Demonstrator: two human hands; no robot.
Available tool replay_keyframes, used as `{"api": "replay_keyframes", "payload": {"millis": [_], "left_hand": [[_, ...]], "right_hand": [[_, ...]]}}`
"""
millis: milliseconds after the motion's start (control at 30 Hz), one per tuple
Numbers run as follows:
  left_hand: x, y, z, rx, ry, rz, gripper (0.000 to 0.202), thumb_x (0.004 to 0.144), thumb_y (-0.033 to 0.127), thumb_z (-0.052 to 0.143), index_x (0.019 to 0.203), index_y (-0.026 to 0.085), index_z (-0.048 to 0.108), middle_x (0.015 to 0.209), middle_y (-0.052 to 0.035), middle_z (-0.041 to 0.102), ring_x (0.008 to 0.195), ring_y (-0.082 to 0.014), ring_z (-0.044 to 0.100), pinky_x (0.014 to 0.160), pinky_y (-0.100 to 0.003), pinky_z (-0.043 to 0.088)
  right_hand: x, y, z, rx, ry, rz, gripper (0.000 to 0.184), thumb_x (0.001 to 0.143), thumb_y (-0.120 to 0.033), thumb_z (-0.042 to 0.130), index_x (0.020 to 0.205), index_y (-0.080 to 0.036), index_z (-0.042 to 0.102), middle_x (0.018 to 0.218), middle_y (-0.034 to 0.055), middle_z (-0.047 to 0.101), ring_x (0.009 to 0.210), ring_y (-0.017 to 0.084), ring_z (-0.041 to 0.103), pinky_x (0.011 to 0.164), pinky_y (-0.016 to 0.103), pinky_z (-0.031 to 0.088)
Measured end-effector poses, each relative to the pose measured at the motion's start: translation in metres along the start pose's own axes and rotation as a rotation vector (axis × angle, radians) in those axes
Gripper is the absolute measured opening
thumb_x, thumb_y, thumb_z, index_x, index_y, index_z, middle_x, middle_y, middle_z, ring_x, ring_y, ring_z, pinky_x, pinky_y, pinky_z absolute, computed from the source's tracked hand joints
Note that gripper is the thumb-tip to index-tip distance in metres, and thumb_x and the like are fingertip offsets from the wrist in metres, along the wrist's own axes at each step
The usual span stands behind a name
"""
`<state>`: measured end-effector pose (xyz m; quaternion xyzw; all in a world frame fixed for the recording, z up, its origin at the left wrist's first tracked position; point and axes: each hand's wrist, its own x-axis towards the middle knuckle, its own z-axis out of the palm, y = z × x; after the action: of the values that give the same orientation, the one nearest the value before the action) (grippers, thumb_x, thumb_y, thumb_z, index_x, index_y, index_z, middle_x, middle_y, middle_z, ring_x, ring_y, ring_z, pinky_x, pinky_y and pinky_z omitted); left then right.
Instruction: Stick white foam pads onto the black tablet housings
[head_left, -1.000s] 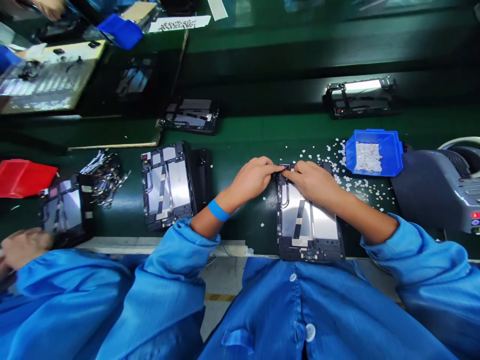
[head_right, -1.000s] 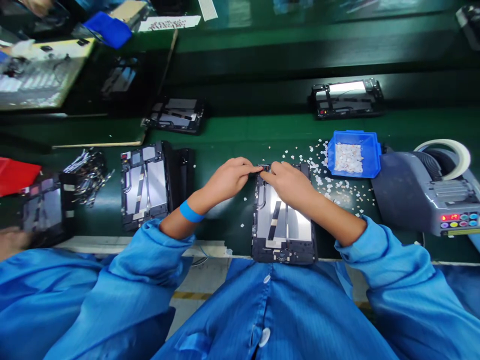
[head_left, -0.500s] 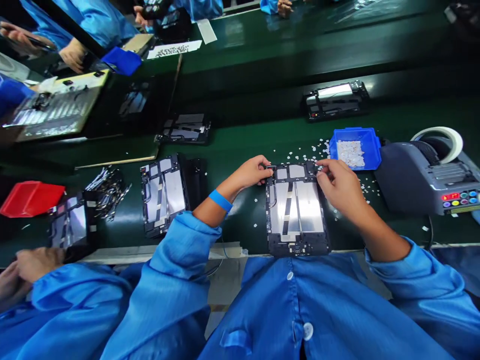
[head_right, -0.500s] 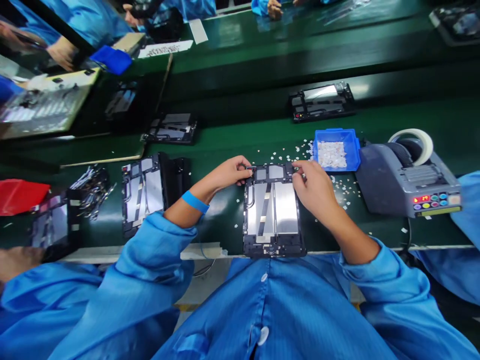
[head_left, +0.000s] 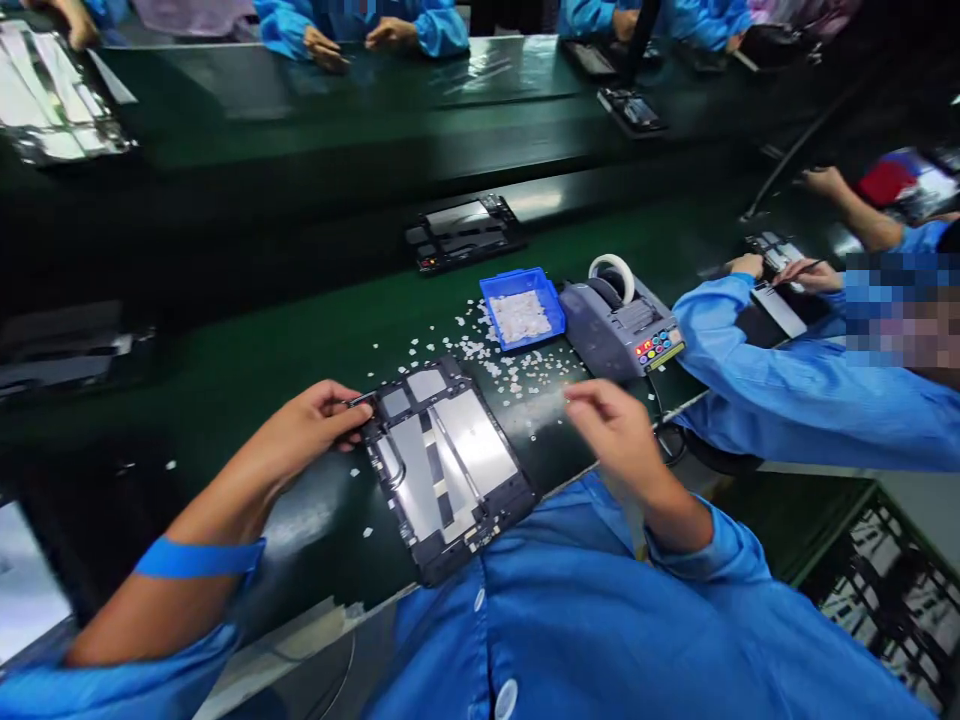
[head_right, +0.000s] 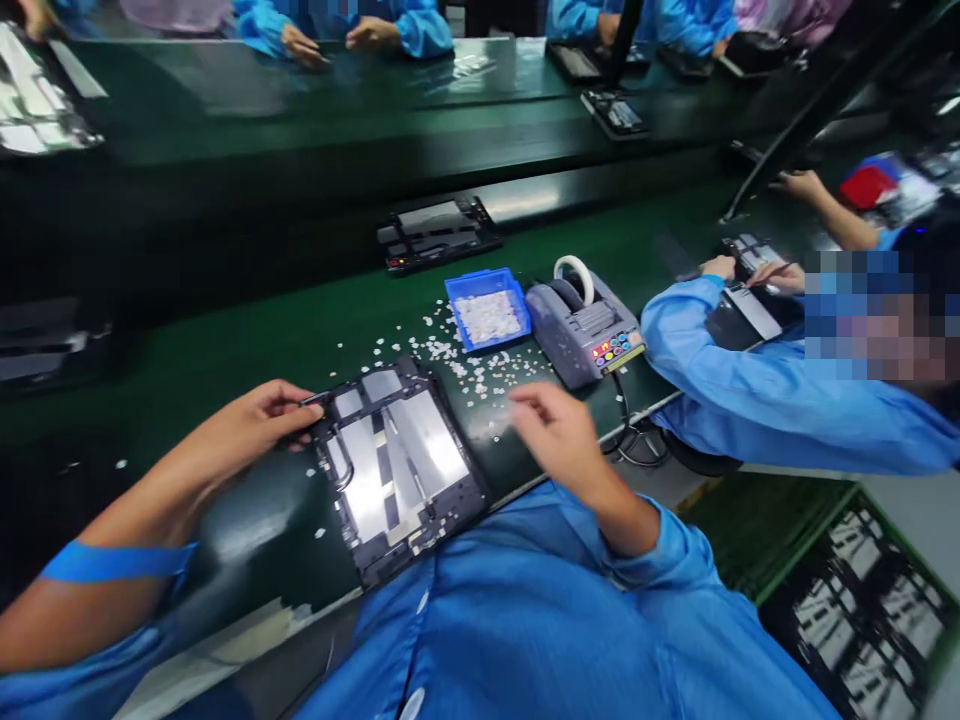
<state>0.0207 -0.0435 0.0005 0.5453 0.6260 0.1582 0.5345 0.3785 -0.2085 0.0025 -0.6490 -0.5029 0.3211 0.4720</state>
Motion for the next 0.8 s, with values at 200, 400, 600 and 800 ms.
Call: {"api": "replay_keyframes", "payload": {"millis": [200, 400, 600, 800], "left_hand": [[0.002, 0.008, 0.001, -0.002, 0.009, -0.057, 0.069, 0.046, 0.07, 0.094, 0.087, 0.024, 0.061, 0.066, 0.0096, 0.067, 0.063, -0.0112, 0.057, 0.061, -0.024, 0.047], [0.001, 0.022, -0.003, -0.037, -0.054, -0.16, 0.044, 0.07, 0.05, 0.093, 0.084, 0.021, 0.063, 0.069, 0.006, 0.066, 0.066, -0.0108, 0.059, 0.064, -0.023, 0.048], [0.006, 0.015, -0.004, -0.071, -0.054, -0.138, 0.034, 0.081, 0.043, 0.085, 0.078, 0.019, 0.061, 0.068, 0.0055, 0.066, 0.065, -0.0106, 0.058, 0.063, -0.022, 0.045], [-0.009, 0.015, 0.001, 0.33, 0.201, 0.171, 0.019, 0.082, 0.031, 0.075, 0.096, 0.02, 0.067, 0.082, 0.0007, 0.067, 0.076, -0.0166, 0.059, 0.07, -0.027, 0.046]], "right_hand": [[0.001, 0.063, -0.096, 0.46, 0.594, 0.431, 0.054, 0.067, -0.056, 0.083, 0.098, -0.02, 0.057, 0.076, -0.0064, 0.055, 0.049, 0.005, 0.046, 0.04, 0.018, 0.033], [0.029, 0.084, -0.1, 0.546, 0.457, 0.524, 0.049, 0.06, -0.048, 0.085, 0.085, -0.017, 0.057, 0.069, -0.0036, 0.057, 0.048, 0.005, 0.044, 0.038, 0.016, 0.028], [0.021, 0.076, -0.092, 0.517, 0.454, 0.492, 0.038, 0.06, -0.038, 0.079, 0.076, -0.019, 0.051, 0.061, -0.0065, 0.051, 0.046, 0.004, 0.041, 0.039, 0.014, 0.029], [-0.016, 0.029, -0.036, 0.46, 0.255, 0.387, 0.03, 0.075, -0.042, 0.078, 0.081, -0.018, 0.06, 0.068, -0.0011, 0.062, 0.05, 0.007, 0.05, 0.045, 0.019, 0.038]]}}
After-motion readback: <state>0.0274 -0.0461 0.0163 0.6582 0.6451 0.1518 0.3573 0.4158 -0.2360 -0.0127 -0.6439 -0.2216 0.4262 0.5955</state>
